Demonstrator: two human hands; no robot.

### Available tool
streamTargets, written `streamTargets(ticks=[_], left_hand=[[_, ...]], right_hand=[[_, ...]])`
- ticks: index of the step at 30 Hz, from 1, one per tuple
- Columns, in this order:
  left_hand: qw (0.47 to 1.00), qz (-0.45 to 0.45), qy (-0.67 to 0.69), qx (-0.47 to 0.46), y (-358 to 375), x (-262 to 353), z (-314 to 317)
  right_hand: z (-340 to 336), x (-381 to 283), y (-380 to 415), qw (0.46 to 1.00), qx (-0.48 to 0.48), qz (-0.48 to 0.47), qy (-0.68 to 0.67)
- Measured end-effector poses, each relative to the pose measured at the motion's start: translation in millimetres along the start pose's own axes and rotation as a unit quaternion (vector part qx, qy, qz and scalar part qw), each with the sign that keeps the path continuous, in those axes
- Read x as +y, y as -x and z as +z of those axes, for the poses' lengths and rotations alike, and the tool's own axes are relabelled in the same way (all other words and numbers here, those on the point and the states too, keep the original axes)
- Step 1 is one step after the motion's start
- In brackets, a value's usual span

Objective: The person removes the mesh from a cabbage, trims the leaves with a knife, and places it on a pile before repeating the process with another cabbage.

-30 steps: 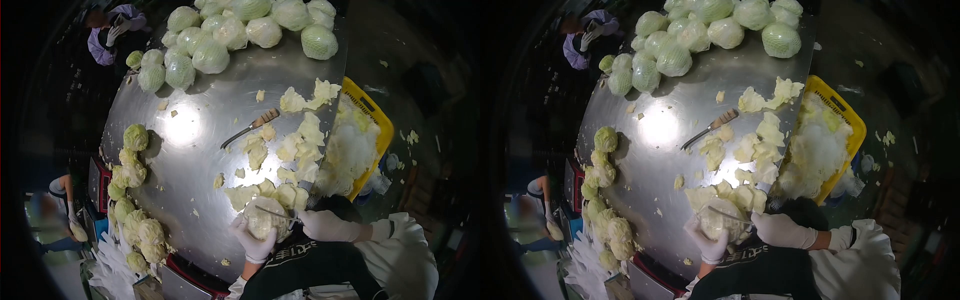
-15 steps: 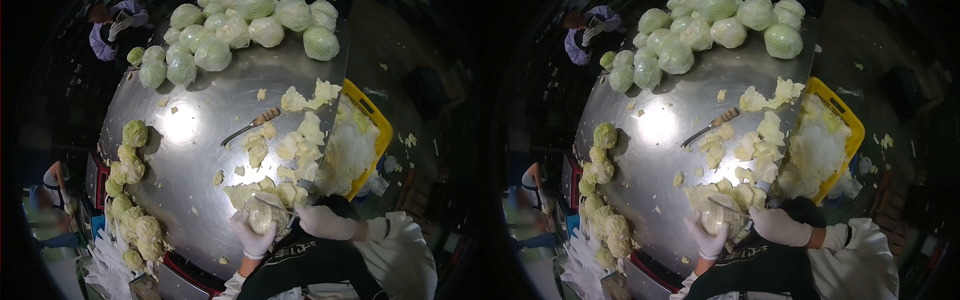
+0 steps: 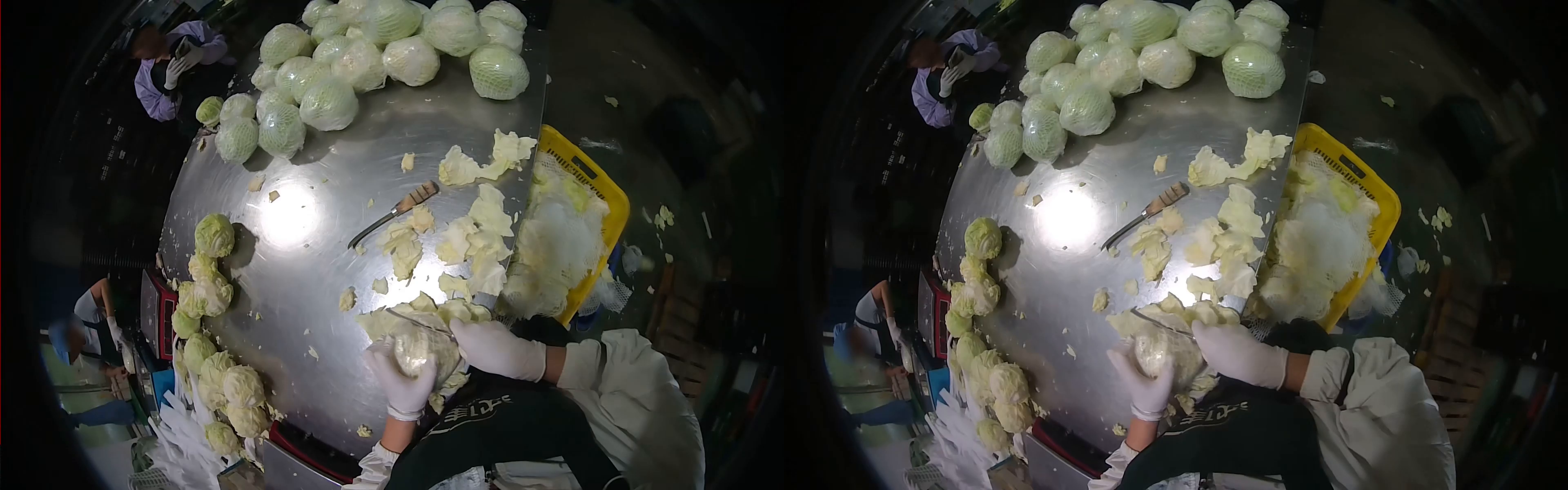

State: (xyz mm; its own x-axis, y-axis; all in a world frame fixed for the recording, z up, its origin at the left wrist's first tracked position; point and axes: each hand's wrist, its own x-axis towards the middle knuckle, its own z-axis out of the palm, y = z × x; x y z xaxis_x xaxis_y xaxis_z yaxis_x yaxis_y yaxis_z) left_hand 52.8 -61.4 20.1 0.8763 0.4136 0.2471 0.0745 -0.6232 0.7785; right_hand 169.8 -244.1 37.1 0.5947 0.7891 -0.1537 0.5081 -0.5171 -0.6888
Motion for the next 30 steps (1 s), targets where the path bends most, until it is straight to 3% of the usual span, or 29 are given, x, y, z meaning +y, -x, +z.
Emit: streamTargets(ticks=[2, 6, 8, 12, 15, 17, 19, 23, 25, 26, 30], left_hand=[[0.994, -0.064, 0.094, 0.013, -4, -8, 1], [0.988, -0.101, 0.118, 0.005, -6, 1, -6], [0.999, -0.022, -0.027, -0.038, -12, 15, -9], [0.999, -0.024, 0.006, -0.024, -22, 22, -3], [0.996, 0.012, -0.061, -0.061, -21, 18, -7], [0.983, -0.121, 0.141, -0.003, -7, -14, -7], [0.988, -0.097, 0.123, -0.010, 0, -16, -16], [0.998, -0.035, 0.049, -0.037, 19, -19, -37], [0.994, -0.057, 0.085, -0.034, 36, -18, -41], [0.989, -0.075, 0.124, -0.032, 42, -16, -42], [0.988, -0.074, 0.133, 0.019, 53, 4, -35]], right_hand=[[0, -1, -7, 0.999, -0.038, 0.021, 0.022], [2, 3, 36, 0.999, -0.005, 0.021, -0.025], [7, 8, 31, 1.000, 0.004, 0.017, -0.020], [18, 15, -13, 0.999, -0.017, 0.045, 0.004], [27, 29, -19, 0.996, -0.047, 0.072, 0.009], [53, 48, 12, 0.993, 0.040, 0.074, -0.083], [57, 61, 21, 0.992, 0.032, 0.085, -0.085], [28, 49, 13, 0.953, -0.065, 0.158, -0.249], [17, 30, 6, 0.920, -0.022, 0.144, -0.363], [4, 4, 3, 0.909, 0.077, 0.030, -0.409], [25, -21, -16, 0.935, 0.138, -0.088, -0.314]])
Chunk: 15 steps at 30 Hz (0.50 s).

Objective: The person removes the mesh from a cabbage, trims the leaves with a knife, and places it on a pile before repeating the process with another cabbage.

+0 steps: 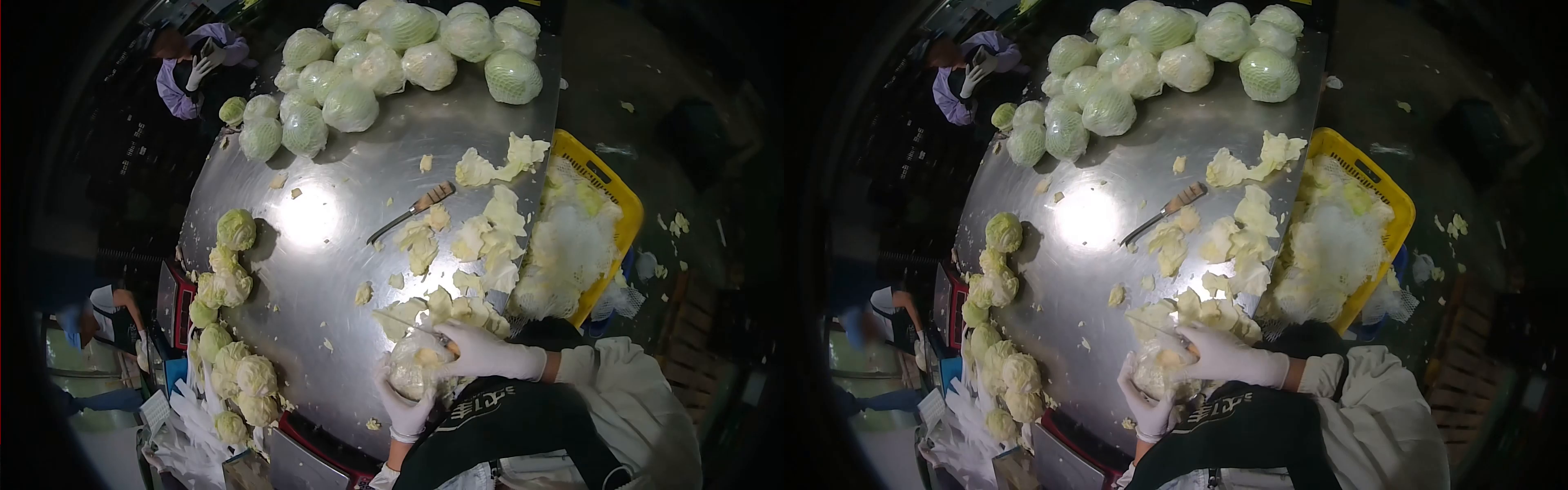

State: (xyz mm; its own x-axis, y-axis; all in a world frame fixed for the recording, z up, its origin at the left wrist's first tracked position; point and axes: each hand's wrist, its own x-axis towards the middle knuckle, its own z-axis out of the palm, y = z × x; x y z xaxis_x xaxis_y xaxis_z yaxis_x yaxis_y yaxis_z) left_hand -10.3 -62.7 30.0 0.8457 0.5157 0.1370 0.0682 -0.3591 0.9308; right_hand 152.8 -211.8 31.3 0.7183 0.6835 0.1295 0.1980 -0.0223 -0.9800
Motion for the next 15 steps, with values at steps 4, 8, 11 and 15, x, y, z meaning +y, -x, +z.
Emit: streamTargets(ticks=[4, 8, 11, 15], left_hand=[[0.988, -0.111, 0.042, 0.097, -7, 16, 18], [0.982, -0.125, 0.048, 0.131, -6, 7, 25], [0.989, -0.083, -0.002, 0.124, -3, -3, 27], [0.991, -0.078, -0.032, 0.101, 2, 2, 32]], right_hand=[[15, 0, -12, 0.981, -0.108, 0.155, 0.041], [27, 20, -15, 0.993, 0.000, 0.032, 0.113], [19, 27, -28, 0.983, -0.050, 0.063, 0.165], [15, 53, -47, 0.969, -0.046, 0.096, 0.222]])
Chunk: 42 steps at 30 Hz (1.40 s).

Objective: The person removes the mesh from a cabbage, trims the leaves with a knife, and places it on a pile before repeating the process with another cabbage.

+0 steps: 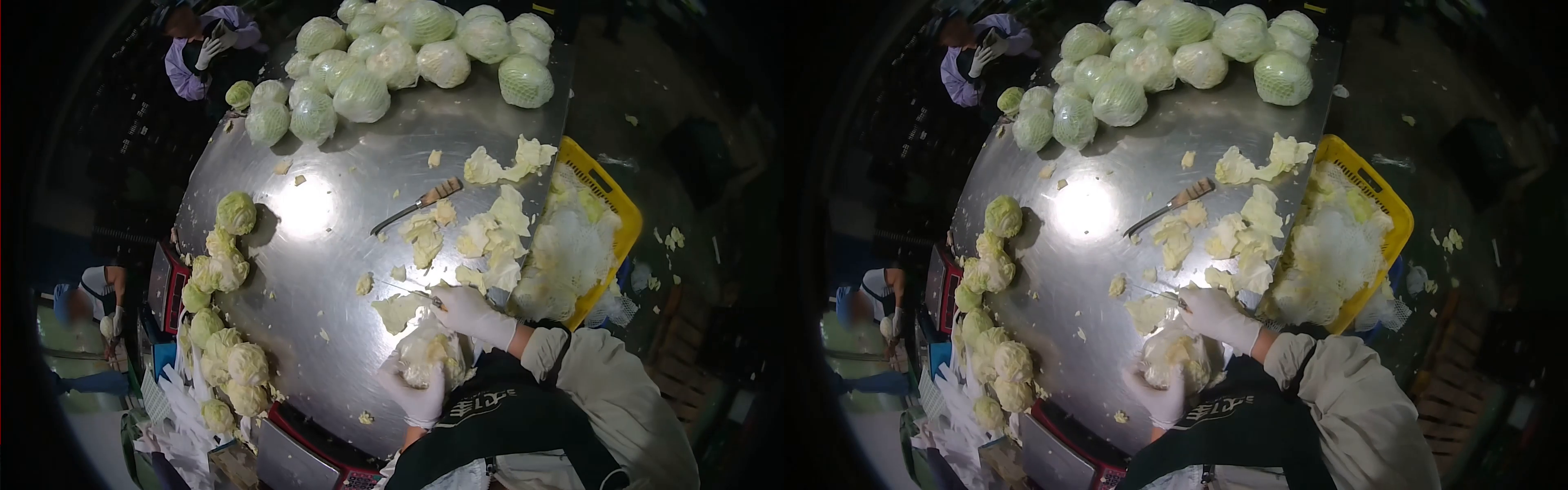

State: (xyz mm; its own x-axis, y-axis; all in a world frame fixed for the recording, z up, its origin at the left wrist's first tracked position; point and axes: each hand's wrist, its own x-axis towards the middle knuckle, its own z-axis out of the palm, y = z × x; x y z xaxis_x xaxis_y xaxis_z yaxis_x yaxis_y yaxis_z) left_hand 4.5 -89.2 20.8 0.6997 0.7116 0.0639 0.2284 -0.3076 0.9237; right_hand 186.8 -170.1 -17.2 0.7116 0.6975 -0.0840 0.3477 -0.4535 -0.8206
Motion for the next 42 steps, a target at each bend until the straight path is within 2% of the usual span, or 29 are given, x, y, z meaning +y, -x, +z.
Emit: streamTargets(ticks=[2, 4, 5, 6, 8, 9, 10, 11, 12, 13, 14, 15, 16, 17, 19, 20, 22, 23, 25, 30, 33, 36, 39, 41, 42], left_hand=[[0.998, 0.049, 0.040, 0.027, 12, -15, -3], [0.996, 0.079, 0.040, 0.025, 23, -38, -14], [0.993, 0.107, 0.038, 0.021, 26, -41, -19], [0.993, 0.106, 0.033, 0.030, 27, -43, -23], [0.986, 0.164, -0.032, 0.011, 29, -36, -25], [0.986, 0.161, -0.031, 0.017, 28, -31, -24], [0.991, 0.129, -0.015, 0.022, 26, -27, -23], [0.995, 0.097, 0.002, 0.026, 24, -22, -22], [0.995, 0.097, 0.004, 0.028, 25, -18, -22], [0.994, 0.092, -0.030, 0.046, 24, -12, -21], [0.992, 0.087, -0.064, 0.063, 22, -4, -21], [0.992, 0.088, -0.063, 0.063, 21, 5, -23], [0.984, 0.115, -0.131, 0.038, 16, 24, -26], [0.970, 0.141, -0.198, 0.013, 11, 34, -28], [0.964, 0.133, -0.230, 0.006, 6, 33, -28], [0.957, 0.125, -0.262, -0.002, 4, 33, -29], [0.959, 0.093, -0.269, -0.004, -1, 40, -27], [0.959, 0.068, -0.275, -0.008, -3, 43, -26], [0.960, 0.081, -0.268, -0.006, -7, 42, -24], [0.969, 0.068, -0.239, 0.004, -16, 38, -19], [0.965, 0.080, -0.248, 0.010, -13, 36, -19], [0.955, 0.110, -0.274, -0.008, -9, 37, -19], [0.967, 0.108, -0.231, 0.002, 4, 21, -26], [0.981, 0.134, -0.139, 0.020, 14, 4, -34], [0.980, 0.139, -0.141, 0.027, 19, 1, -39]], right_hand=[[0, -1, -8, 0.996, -0.049, 0.004, 0.068], [0, -6, -7, 0.997, -0.037, -0.036, 0.060], [-7, -14, -3, 0.990, -0.105, 0.039, -0.091], [-14, -20, 1, 0.950, -0.171, 0.113, -0.237], [-25, -18, 15, 0.936, -0.190, 0.087, -0.284], [-28, -17, 21, 0.920, -0.202, 0.066, -0.329], [-26, -18, 26, 0.921, -0.206, 0.066, -0.325], [-22, -20, 32, 0.950, -0.137, -0.064, -0.272], [-19, -21, 38, 0.956, -0.065, -0.193, -0.213], [-12, -22, 39, 0.964, -0.084, -0.123, -0.222], [-9, -21, 41, 0.964, -0.082, -0.123, -0.220], [-8, -21, 42, 0.962, -0.139, -0.034, -0.234], [-6, -22, 42, 0.948, -0.196, 0.056, -0.246], [-9, -29, 43, 0.947, -0.196, 0.057, -0.246], [-18, -45, 42, 0.970, -0.173, -0.007, -0.172], [-17, -48, 40, 0.969, -0.176, -0.007, -0.172], [-16, -53, 35, 0.978, -0.071, -0.178, -0.081], [-13, -49, 28, 0.978, -0.073, -0.179, -0.080], [-10, -39, 10, 0.970, -0.070, -0.229, -0.040], [0, -35, -19, 0.977, -0.122, -0.172, -0.008], [7, -31, -26, 0.984, -0.114, -0.132, 0.023], [10, -24, -34, 0.984, -0.145, -0.103, 0.022], [13, -26, -28, 0.981, -0.161, -0.098, 0.045], [16, -28, -19, 0.989, -0.121, -0.080, -0.035], [17, -29, -13, 0.988, -0.120, -0.088, -0.035]])
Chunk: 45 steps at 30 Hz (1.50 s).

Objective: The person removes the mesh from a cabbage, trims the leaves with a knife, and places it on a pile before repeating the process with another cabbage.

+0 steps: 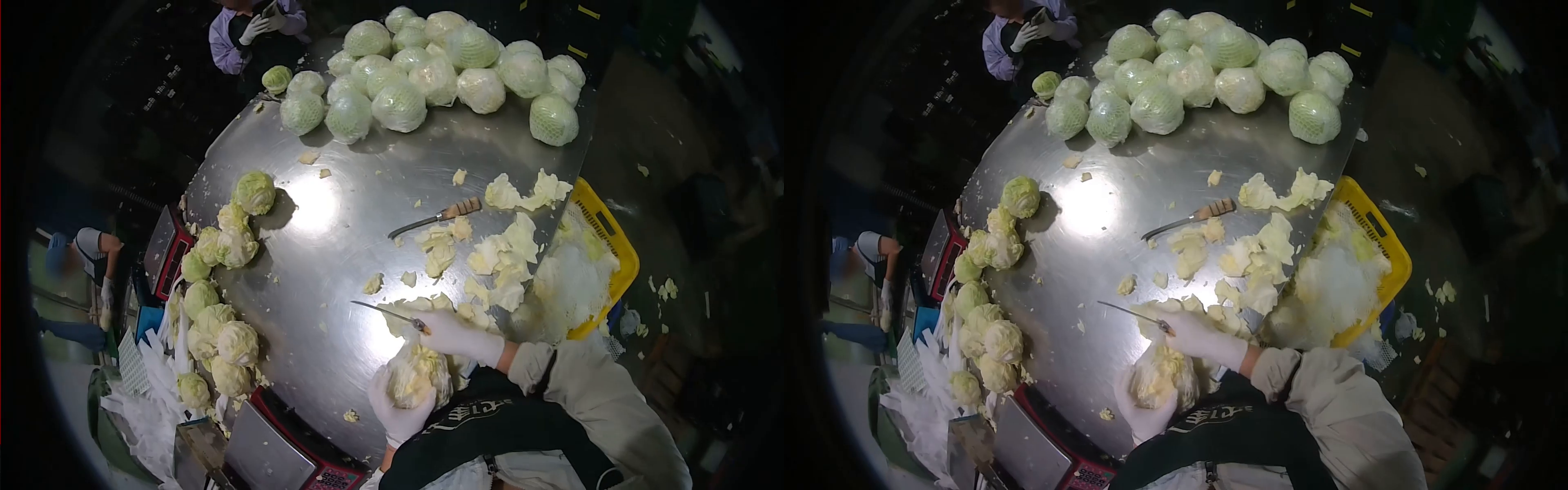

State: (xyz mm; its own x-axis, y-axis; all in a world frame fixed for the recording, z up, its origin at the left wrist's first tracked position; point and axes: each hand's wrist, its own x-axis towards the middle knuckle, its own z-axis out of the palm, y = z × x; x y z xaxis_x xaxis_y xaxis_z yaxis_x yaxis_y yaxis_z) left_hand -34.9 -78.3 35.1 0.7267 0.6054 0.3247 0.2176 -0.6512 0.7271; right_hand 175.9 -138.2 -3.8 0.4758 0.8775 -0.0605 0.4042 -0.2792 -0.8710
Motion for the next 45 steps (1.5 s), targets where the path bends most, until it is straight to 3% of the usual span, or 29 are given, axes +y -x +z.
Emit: streamTargets(ticks=[2, 3, 5, 6, 8, 9, 10, 11, 12, 13, 14, 15, 16, 18, 19, 20, 21, 23, 24, 26, 27, 30, 32, 34, 38, 39, 41, 43, 45], left_hand=[[0.999, -0.020, -0.024, 0.040, 12, -3, -11], [0.998, -0.020, -0.029, 0.045, 17, -5, -16], [0.954, -0.257, 0.147, 0.043, 18, -2, -24], [0.954, -0.257, 0.146, 0.051, 16, -1, -27], [0.907, -0.349, 0.236, 0.009, -7, 17, -34], [0.892, -0.316, 0.322, -0.011, -1, 3, -25], [0.893, -0.313, 0.324, -0.003, -3, -2, -15], [0.871, -0.311, 0.381, -0.005, -8, -4, -4], [0.845, -0.306, 0.438, -0.008, -15, -5, 4], [0.773, -0.355, 0.525, -0.015, -25, -1, 7], [0.772, -0.351, 0.530, -0.007, -27, -7, 11], [0.709, -0.349, 0.611, -0.045, -29, -18, 17], [0.638, -0.342, 0.685, -0.083, -30, -29, 22], [0.614, -0.346, 0.699, -0.122, -37, -38, 25], [0.536, -0.273, 0.774, -0.196, -47, -39, 26], [0.447, -0.194, 0.832, -0.265, -50, -41, 28], [0.447, -0.193, 0.834, -0.258, -39, -48, 39], [0.683, -0.230, 0.667, -0.188, -22, -57, 68], [0.684, -0.228, 0.668, -0.184, -25, -51, 68], [0.381, -0.262, 0.875, -0.144, -28, -37, 65], [0.333, -0.260, 0.896, -0.134, -29, -32, 62], [0.333, -0.254, 0.901, -0.115, -25, -26, 53], [0.319, -0.243, 0.908, -0.118, -28, -26, 41], [0.298, -0.230, 0.918, -0.127, -30, -27, 26], [0.268, -0.235, 0.919, -0.166, -37, -22, -6], [0.267, -0.238, 0.917, -0.176, -39, -22, -10], [0.402, -0.312, 0.839, -0.193, -37, -20, -12], [0.527, -0.367, 0.736, -0.214, -34, -21, -9], [0.642, -0.404, 0.615, -0.218, -33, -21, -5]], right_hand=[[3, -8, 16, 0.987, 0.012, 0.063, -0.147], [2, -11, 23, 0.987, 0.033, 0.065, -0.145], [6, -18, 34, 0.968, 0.061, 0.087, -0.226], [10, -21, 39, 0.942, 0.089, 0.114, -0.303], [6, -31, 37, 0.929, 0.109, 0.100, -0.338], [1, -36, 41, 0.907, 0.090, 0.142, -0.385], [-11, -51, 45, 0.881, 0.070, 0.184, -0.429], [-26, -70, 47, 0.847, 0.052, 0.158, -0.504], [-32, -78, 49, 0.851, 0.047, 0.154, -0.499], [-37, -82, 52, 0.806, 0.057, 0.176, -0.562], [-41, -83, 53, 0.755, 0.066, 0.199, -0.621], [-46, -80, 53, 0.679, 0.036, 0.235, -0.694], [-51, -69, 61, 0.684, 0.032, 0.235, -0.690], [-53, -33, 82, 0.890, -0.082, 0.032, -0.448], [-50, -25, 89, 0.807, -0.085, 0.126, -0.571], [-50, -27, 89, 0.808, -0.091, 0.129, -0.568], [-52, -31, 91, 0.786, -0.074, 0.146, -0.596], [-60, -45, 87, 0.742, -0.041, 0.172, -0.647], [-63, -51, 85, 0.718, -0.021, 0.183, -0.671], [-70, -56, 83, 0.693, 0.000, 0.197, -0.693], [-77, -55, 85, 0.737, 0.038, 0.159, -0.656], [-108, -42, 85, 0.839, 0.144, 0.032, -0.524], [-124, -20, 94, 0.862, 0.181, -0.012, -0.473], [-128, 18, 106, 0.806, 0.216, 0.117, -0.539], [-127, 15, 122, 0.786, 0.175, 0.190, -0.561], [-132, 11, 125, 0.818, 0.178, 0.187, -0.514], [-145, 6, 130, 0.843, 0.204, 0.180, -0.464], [-158, -1, 134, 0.935, 0.213, 0.227, -0.170], [-162, -13, 136, 0.916, 0.286, 0.206, -0.192]])
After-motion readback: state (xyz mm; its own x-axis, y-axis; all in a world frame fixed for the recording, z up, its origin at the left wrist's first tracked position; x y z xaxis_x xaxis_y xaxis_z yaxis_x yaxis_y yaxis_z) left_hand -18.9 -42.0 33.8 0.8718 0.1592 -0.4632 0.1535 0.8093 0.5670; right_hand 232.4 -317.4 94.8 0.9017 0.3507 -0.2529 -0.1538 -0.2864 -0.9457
